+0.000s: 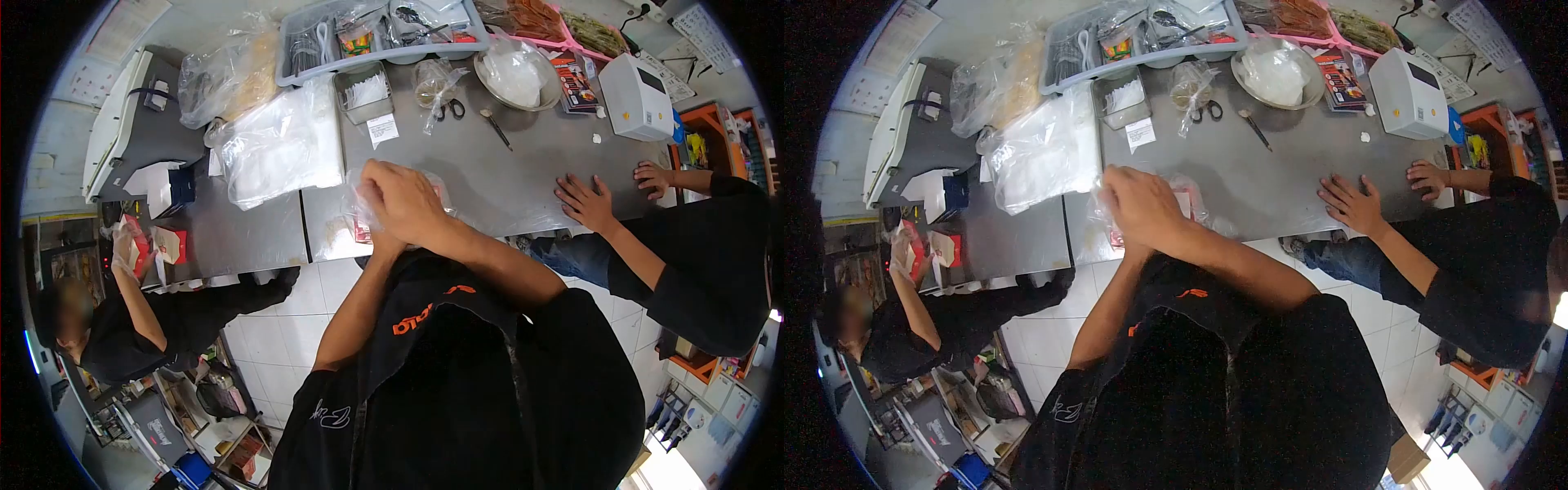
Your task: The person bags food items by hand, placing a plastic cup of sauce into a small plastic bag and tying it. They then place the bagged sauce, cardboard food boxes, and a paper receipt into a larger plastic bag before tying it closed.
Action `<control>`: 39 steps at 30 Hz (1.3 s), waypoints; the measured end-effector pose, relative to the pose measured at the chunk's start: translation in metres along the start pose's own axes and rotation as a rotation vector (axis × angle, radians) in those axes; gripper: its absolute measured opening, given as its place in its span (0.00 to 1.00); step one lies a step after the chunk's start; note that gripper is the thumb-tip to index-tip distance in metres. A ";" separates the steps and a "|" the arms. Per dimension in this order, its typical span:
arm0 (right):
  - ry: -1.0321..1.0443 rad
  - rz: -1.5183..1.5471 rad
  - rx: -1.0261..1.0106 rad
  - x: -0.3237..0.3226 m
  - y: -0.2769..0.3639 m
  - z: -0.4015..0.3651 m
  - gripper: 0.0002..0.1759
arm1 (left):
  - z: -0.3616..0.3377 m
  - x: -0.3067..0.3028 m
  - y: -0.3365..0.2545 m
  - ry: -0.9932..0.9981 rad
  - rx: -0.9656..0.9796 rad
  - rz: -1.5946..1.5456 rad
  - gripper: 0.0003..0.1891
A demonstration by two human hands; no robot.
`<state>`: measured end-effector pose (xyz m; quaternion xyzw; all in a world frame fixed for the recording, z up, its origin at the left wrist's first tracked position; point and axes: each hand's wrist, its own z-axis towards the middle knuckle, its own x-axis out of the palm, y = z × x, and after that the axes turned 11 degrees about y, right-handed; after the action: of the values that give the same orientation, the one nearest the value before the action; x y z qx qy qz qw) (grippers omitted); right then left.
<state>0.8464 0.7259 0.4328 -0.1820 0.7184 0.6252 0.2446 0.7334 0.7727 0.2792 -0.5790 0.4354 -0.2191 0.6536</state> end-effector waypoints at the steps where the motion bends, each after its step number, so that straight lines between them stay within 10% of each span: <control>1: 0.127 0.005 -0.002 -0.011 0.012 -0.002 0.24 | -0.001 0.001 0.004 -0.030 -0.005 -0.021 0.38; 4: 0.074 0.596 -0.452 -0.039 -0.001 -0.020 0.32 | -0.009 -0.001 0.012 -0.094 -0.041 -0.074 0.30; 7: -0.174 0.831 -0.422 -0.020 -0.058 -0.031 0.43 | -0.004 -0.009 0.009 -0.044 -0.069 -0.138 0.23; 10: -0.020 0.353 -0.182 0.044 -0.094 -0.053 0.51 | -0.001 -0.012 -0.034 -0.093 -0.114 -0.368 0.18; 13: 0.060 0.113 -0.083 0.080 -0.111 -0.035 0.56 | 0.007 -0.020 -0.063 -0.097 0.300 0.418 0.19; 18: 0.065 1.506 -0.314 0.132 -0.145 -0.004 0.40 | -0.021 -0.003 -0.126 0.523 0.621 0.192 0.29; 20: 0.045 1.446 -0.321 0.141 -0.158 0.004 0.35 | -0.045 -0.016 -0.098 0.338 0.791 0.068 0.44; 22: -0.143 0.560 -0.201 0.142 -0.160 0.006 0.32 | -0.036 -0.031 -0.063 -0.155 0.816 0.098 0.62; 24: -0.255 0.095 -0.170 0.146 -0.163 0.008 0.28 | -0.023 -0.056 -0.060 -0.249 0.507 0.132 0.75; 28: -0.335 0.115 -0.265 0.117 -0.124 0.005 0.23 | -0.013 -0.051 -0.029 0.217 0.249 0.323 0.65; 36: -0.169 -0.182 -0.435 0.039 -0.038 -0.007 0.09 | 0.005 -0.010 -0.011 0.096 0.034 0.184 0.45; 39: -0.030 -0.225 -0.385 0.037 -0.046 -0.004 0.18 | 0.004 0.000 -0.010 0.047 -0.020 0.137 0.39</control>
<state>0.8419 0.7168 0.3751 -0.2949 0.5572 0.7223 0.2841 0.7386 0.7727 0.2885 -0.5491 0.4912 -0.1829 0.6510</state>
